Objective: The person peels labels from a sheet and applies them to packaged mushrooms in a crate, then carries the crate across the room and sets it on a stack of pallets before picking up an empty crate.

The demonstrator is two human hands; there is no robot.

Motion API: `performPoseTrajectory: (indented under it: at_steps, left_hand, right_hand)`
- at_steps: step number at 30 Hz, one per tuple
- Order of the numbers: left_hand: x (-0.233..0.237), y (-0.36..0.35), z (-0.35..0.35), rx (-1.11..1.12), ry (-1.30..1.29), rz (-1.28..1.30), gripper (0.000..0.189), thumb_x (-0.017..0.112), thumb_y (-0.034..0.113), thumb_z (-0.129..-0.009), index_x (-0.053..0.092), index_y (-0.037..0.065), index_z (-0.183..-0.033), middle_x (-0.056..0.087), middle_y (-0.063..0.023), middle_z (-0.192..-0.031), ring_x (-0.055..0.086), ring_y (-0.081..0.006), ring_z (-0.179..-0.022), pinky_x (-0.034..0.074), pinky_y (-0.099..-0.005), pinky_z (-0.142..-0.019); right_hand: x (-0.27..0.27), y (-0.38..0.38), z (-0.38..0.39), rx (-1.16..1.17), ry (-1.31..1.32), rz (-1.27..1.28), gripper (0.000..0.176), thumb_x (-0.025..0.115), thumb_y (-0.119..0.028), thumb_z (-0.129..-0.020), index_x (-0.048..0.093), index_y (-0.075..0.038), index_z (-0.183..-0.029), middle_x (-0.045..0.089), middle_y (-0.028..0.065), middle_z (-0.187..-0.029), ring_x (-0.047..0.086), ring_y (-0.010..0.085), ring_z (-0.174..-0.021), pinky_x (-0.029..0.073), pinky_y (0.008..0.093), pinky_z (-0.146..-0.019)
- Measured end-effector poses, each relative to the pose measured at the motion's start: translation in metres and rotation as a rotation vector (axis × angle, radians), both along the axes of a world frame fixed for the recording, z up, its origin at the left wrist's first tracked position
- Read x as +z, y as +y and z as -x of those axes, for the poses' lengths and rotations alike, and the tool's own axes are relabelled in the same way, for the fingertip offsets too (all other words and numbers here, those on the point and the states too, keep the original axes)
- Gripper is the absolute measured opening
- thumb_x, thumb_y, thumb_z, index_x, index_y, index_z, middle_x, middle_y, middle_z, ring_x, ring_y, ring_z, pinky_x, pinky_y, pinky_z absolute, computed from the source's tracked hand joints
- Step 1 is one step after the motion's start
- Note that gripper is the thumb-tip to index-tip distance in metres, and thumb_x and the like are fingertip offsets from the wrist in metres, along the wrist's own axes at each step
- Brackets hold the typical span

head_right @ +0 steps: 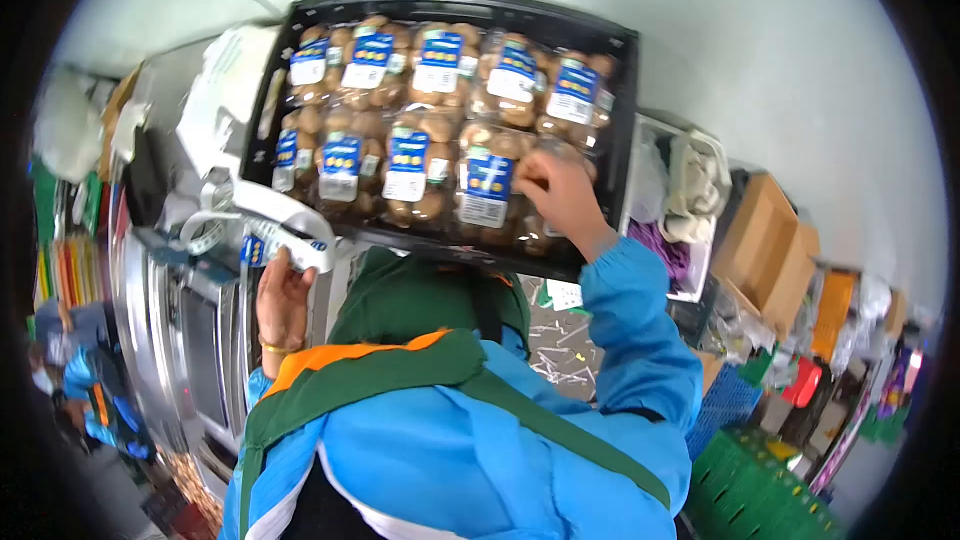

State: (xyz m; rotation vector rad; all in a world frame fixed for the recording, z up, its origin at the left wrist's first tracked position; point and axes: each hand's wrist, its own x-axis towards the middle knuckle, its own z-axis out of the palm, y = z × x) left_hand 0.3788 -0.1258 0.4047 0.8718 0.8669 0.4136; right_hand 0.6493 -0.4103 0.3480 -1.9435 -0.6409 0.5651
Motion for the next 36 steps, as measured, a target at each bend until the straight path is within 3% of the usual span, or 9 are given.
performPoseTrajectory:
  at_steps: [2, 5, 7, 13, 19, 21, 26, 29, 36]
  left_hand:
    - [0.000, 0.001, 0.000, -0.016, -0.009, -0.003, 0.011, 0.055, 0.015, -0.093, 0.061, 0.007, -0.098, 0.061, -0.0001, -0.083, 0.059, -0.0110, -0.077, 0.051, -0.0300, -0.071]
    - [0.012, 0.000, -0.006, -0.033, 0.012, 0.014, 0.013, 0.053, 0.015, -0.094, 0.061, 0.006, -0.099, 0.064, -0.0021, -0.087, 0.061, -0.0125, -0.075, 0.052, -0.0301, -0.067]
    - [0.006, 0.004, -0.003, -0.044, 0.021, 0.006, 0.016, 0.053, 0.016, -0.094, 0.061, 0.005, -0.103, 0.066, -0.0042, -0.095, 0.063, -0.0128, -0.080, 0.052, -0.0267, -0.064]
    - [0.008, 0.008, 0.003, -0.070, -0.034, 0.057, 0.017, 0.053, 0.014, -0.094, 0.062, 0.004, -0.103, 0.066, -0.0027, -0.095, 0.062, -0.0108, -0.080, 0.053, -0.0244, -0.063]
    - [0.001, 0.021, 0.018, -0.007, -0.044, 0.105, 0.017, 0.054, 0.014, -0.093, 0.063, 0.004, -0.105, 0.065, -0.0023, -0.096, 0.060, -0.0086, -0.081, 0.052, -0.0228, -0.062]
    - [0.002, 0.028, 0.019, -0.008, -0.043, 0.112, 0.017, 0.055, 0.014, -0.093, 0.063, 0.004, -0.104, 0.065, -0.0024, -0.096, 0.060, -0.0085, -0.081, 0.052, -0.0227, -0.061]
    - [0.003, 0.055, 0.019, -0.089, -0.030, 0.097, 0.017, 0.059, 0.016, -0.091, 0.065, 0.005, -0.103, 0.067, -0.0014, -0.095, 0.062, -0.0081, -0.080, 0.052, -0.0217, -0.061]
    - [0.008, 0.070, 0.012, -0.163, -0.011, 0.105, 0.017, 0.060, 0.015, -0.090, 0.065, 0.003, -0.102, 0.067, -0.0021, -0.094, 0.062, -0.0081, -0.078, 0.051, -0.0208, -0.060]
    - [0.016, 0.105, -0.014, -0.282, 0.062, 0.130, 0.017, 0.058, 0.009, -0.088, 0.064, -0.001, -0.101, 0.066, -0.0060, -0.090, 0.062, -0.0109, -0.071, 0.052, -0.0213, -0.059]
  right_hand:
    - [-0.006, 0.004, 0.006, 0.066, -0.333, 0.062, 0.013, 0.067, -0.010, -0.078, 0.060, -0.003, -0.087, 0.067, 0.0094, -0.080, 0.065, 0.0212, -0.075, 0.050, 0.0307, -0.067]
    - [0.031, 0.038, 0.023, -0.063, -0.119, 0.007, 0.011, 0.066, -0.005, -0.080, 0.062, -0.001, -0.090, 0.067, 0.0086, -0.077, 0.064, 0.0147, -0.073, 0.049, 0.0262, -0.063]
    - [0.060, 0.078, 0.046, 0.137, -0.165, -0.206, 0.015, 0.067, -0.005, -0.080, 0.063, -0.003, -0.094, 0.067, 0.0074, -0.083, 0.063, 0.0127, -0.076, 0.049, 0.0263, -0.064]
    - [0.063, 0.185, 0.115, 0.619, -0.219, -0.316, 0.034, 0.068, -0.008, -0.077, 0.062, -0.007, -0.110, 0.064, 0.0115, -0.095, 0.058, 0.0293, -0.091, 0.048, 0.0371, -0.078]
    - [0.054, 0.213, 0.128, 0.667, -0.310, -0.442, 0.022, 0.070, -0.004, -0.075, 0.065, -0.004, -0.097, 0.064, 0.0100, -0.085, 0.061, 0.0265, -0.076, 0.050, 0.0351, -0.068]
    - [0.061, 0.218, 0.134, 0.549, -0.074, -0.339, 0.015, 0.070, -0.003, -0.075, 0.066, -0.004, -0.090, 0.063, 0.0094, -0.081, 0.061, 0.0255, -0.075, 0.049, 0.0340, -0.067]
    - [0.040, 0.228, 0.134, 0.599, -0.165, -0.444, 0.031, 0.069, -0.002, -0.076, 0.063, -0.005, -0.106, 0.062, 0.0095, -0.082, 0.062, 0.0244, -0.075, 0.049, 0.0335, -0.066]
    - [0.052, 0.234, 0.140, 0.455, 0.053, -0.365, 0.026, 0.069, -0.002, -0.076, 0.064, -0.004, -0.102, 0.063, 0.0091, -0.081, 0.061, 0.0251, -0.073, 0.049, 0.0337, -0.065]
    - [0.044, 0.244, 0.134, 0.384, -0.122, -0.499, 0.013, 0.064, -0.011, -0.079, 0.064, -0.007, -0.091, 0.063, 0.0087, -0.082, 0.058, 0.0291, -0.076, 0.048, 0.0371, -0.068]
